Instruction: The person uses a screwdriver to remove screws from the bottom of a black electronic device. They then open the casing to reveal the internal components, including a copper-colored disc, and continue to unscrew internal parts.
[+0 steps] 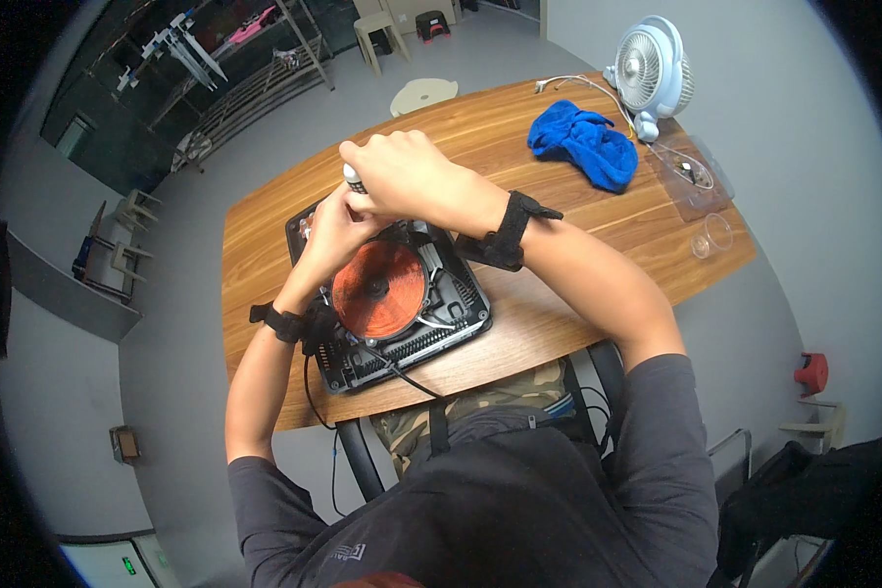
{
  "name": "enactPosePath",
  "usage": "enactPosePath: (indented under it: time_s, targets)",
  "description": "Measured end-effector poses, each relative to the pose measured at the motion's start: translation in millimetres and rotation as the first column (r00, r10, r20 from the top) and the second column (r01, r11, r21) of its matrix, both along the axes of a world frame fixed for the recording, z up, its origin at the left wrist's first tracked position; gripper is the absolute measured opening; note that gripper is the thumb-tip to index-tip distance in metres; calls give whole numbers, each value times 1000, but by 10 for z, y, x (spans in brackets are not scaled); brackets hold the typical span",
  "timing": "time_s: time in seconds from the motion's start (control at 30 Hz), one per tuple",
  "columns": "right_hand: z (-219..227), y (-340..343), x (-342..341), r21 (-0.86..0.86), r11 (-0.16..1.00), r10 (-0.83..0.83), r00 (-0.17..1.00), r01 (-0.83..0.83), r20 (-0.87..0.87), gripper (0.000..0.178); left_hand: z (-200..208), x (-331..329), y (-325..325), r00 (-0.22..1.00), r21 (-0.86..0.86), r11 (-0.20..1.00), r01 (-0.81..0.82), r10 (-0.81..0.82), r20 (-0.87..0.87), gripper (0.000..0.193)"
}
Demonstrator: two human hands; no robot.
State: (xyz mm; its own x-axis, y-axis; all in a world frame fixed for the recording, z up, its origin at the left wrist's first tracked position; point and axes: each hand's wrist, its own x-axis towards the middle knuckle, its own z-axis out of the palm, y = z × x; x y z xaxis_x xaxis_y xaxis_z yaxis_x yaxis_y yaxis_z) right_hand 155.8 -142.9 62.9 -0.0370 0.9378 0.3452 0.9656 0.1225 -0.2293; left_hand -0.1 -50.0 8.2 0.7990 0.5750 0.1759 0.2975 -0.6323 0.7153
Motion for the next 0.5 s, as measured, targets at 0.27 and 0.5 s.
enactPosePath:
  time_s: [0.27,0.5]
  targets:
    - [-76,-74,-31,139,986,105,991,-93,-84,39,-69,-35,46,997,34,997,66,-67,26,29]
    - [-176,30,-23,153,983,120,981,-96,-154,41,-73,21,-3,1000,72,997,-7,7,-7,31]
